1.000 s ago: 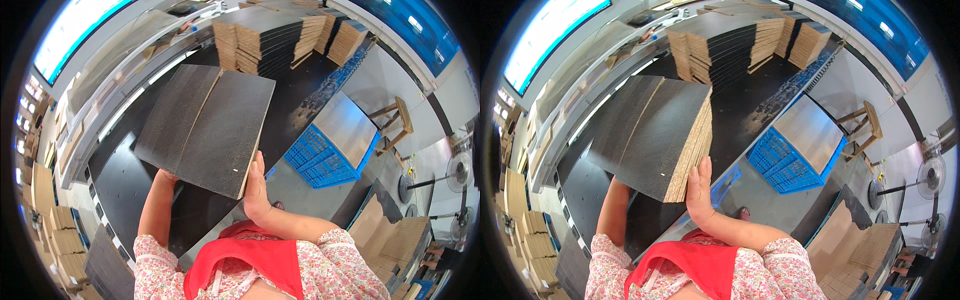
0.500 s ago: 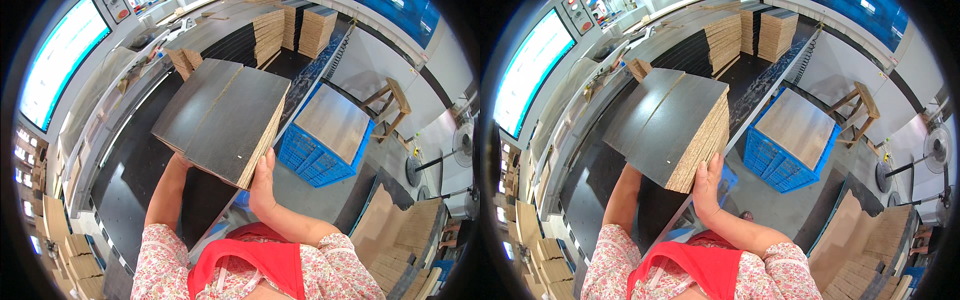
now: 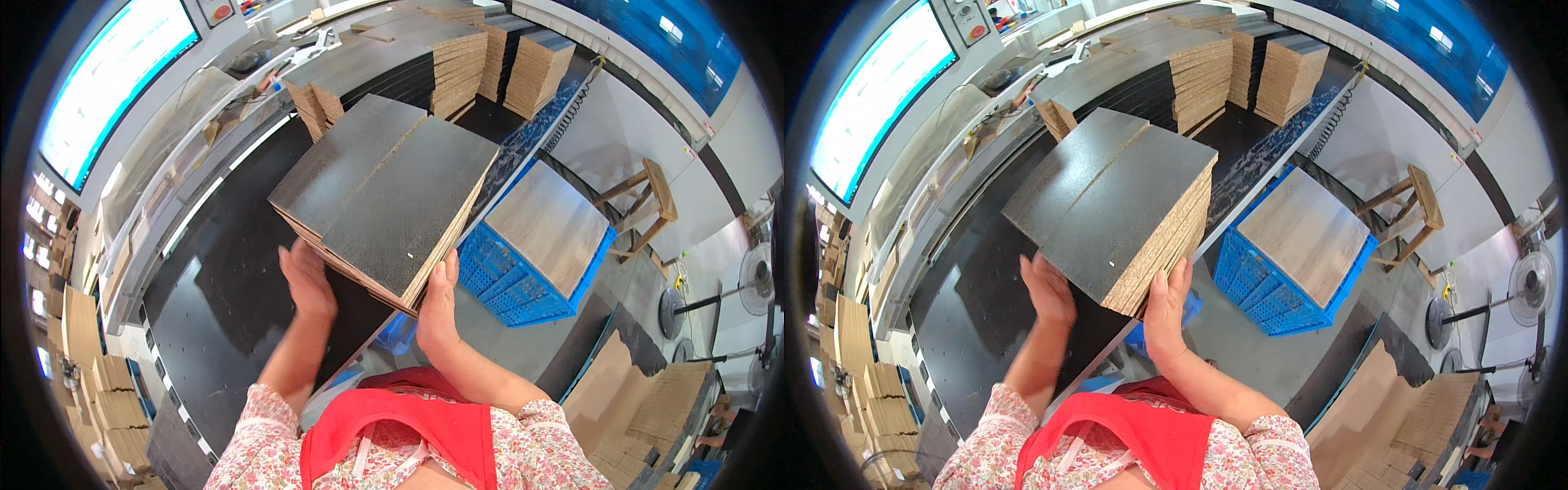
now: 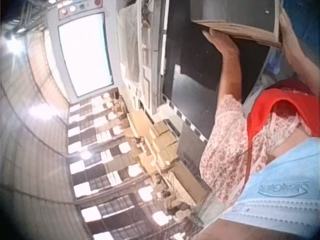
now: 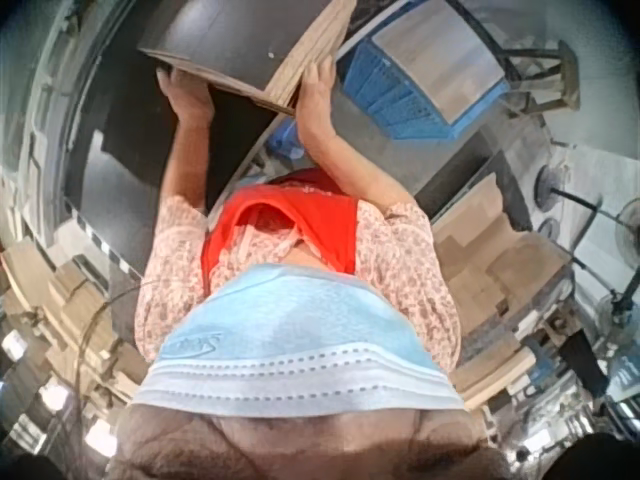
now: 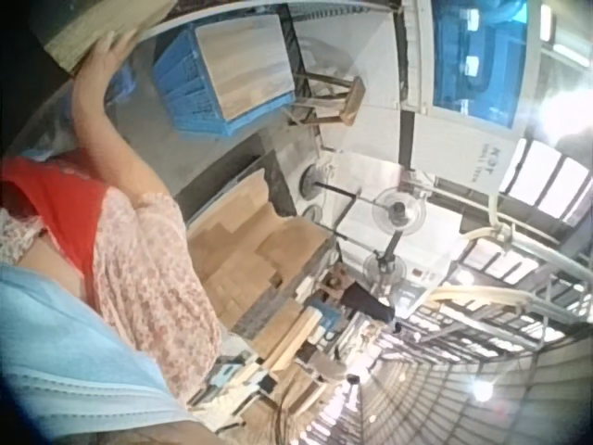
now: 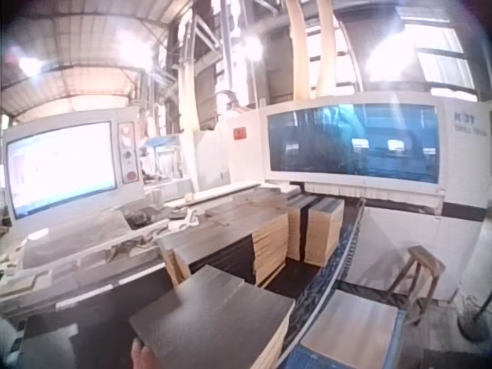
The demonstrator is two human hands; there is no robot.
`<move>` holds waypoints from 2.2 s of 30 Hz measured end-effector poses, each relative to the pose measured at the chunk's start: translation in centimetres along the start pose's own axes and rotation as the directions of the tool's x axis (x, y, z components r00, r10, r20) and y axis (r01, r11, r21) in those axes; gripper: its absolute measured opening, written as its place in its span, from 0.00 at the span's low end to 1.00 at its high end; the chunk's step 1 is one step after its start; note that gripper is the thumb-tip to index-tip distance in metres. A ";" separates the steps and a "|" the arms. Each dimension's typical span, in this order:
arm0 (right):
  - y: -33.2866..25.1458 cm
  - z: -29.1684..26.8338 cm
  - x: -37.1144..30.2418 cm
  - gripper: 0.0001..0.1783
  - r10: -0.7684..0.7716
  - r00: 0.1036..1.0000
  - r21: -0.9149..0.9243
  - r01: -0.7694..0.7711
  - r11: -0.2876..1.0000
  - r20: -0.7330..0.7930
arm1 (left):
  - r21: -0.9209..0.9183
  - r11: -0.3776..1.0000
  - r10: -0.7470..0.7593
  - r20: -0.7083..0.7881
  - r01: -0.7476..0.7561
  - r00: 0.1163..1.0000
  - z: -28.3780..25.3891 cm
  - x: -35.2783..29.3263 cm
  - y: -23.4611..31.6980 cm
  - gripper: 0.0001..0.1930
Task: The person stacks black wood panels on a conveyor, moves stacks of panels to a large pile on the floor, and uses a handheld air nozzle to clean the panels and work surface.
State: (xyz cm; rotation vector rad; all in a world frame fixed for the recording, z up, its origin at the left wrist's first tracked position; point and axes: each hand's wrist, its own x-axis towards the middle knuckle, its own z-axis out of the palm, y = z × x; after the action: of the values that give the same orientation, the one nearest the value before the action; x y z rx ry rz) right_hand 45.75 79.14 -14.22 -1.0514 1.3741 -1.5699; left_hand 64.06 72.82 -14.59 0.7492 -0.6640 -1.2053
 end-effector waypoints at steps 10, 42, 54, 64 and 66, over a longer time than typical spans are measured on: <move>1.3 -1.4 2.6 0.38 -0.007 1.000 0.005 0.007 1.000 -0.004 | 0.104 0.976 0.204 -0.171 -0.189 0.964 4.9 -0.1 -8.8 0.26; 4.9 -8.6 31.1 0.40 0.121 0.970 0.432 -0.019 0.902 -0.212 | 0.610 0.738 0.547 -0.288 -0.290 0.786 25.3 17.8 -23.1 0.26; 2.9 -9.6 32.7 0.45 0.069 0.984 0.301 -0.016 0.953 -0.164 | 0.770 0.569 0.624 -0.175 -0.289 0.762 27.4 17.4 -26.5 0.28; 0.9 -10.1 33.4 0.48 0.166 0.984 0.353 -0.132 0.926 -0.066 | 0.771 0.583 0.510 -0.105 -0.254 0.854 26.8 17.9 -25.6 0.27; 1.4 -10.7 33.6 0.46 0.162 0.986 0.403 -0.137 0.905 -0.030 | 0.774 0.627 0.296 -0.130 -0.090 0.946 27.1 15.5 -23.6 0.27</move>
State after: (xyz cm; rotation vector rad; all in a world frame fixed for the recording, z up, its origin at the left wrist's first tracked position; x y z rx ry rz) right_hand 24.01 51.35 -13.43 -0.6367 1.0788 -1.6866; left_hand 32.84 49.30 -16.59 1.4736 -1.0329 -0.5638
